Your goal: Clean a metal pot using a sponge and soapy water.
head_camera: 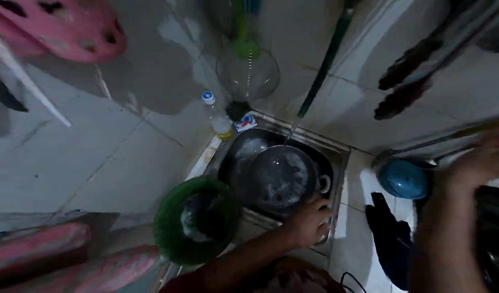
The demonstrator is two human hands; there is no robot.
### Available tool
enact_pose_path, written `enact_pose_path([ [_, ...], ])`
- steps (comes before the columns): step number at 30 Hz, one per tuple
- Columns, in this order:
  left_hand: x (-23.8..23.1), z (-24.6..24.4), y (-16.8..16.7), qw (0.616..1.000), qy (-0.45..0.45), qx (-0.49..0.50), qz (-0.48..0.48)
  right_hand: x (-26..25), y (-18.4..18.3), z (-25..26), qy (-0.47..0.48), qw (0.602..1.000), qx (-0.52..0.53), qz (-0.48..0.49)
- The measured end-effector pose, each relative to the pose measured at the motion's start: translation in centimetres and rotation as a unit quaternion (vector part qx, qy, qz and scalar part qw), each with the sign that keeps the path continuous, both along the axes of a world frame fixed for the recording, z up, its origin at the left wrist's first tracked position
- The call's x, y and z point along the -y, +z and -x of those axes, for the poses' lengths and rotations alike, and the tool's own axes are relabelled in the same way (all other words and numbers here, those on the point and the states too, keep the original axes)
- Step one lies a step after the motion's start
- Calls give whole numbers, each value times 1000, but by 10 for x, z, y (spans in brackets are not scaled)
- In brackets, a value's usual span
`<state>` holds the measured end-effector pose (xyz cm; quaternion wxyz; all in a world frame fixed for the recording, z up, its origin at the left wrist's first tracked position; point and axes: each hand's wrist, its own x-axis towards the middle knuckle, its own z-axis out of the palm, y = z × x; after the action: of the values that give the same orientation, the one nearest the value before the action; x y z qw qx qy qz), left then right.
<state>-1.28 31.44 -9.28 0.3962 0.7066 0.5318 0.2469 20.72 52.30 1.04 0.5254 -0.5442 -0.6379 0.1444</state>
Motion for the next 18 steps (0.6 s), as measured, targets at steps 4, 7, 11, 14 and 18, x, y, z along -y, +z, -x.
enact_pose_path([
  [4,87,56,6,982,187,19,-35,98,-148,118,356,847,237,315],
  [7,134,88,13,944,317,-16,-88,116,-199,167,478,582,505,421],
  [11,181,110,18,901,420,-35,-106,83,-226,207,326,615,592,406],
  [14,207,118,19,891,442,-29,-100,56,-268,235,296,696,568,324],
  [18,239,123,18,881,465,-21,-83,89,-278,262,410,730,468,284],
])
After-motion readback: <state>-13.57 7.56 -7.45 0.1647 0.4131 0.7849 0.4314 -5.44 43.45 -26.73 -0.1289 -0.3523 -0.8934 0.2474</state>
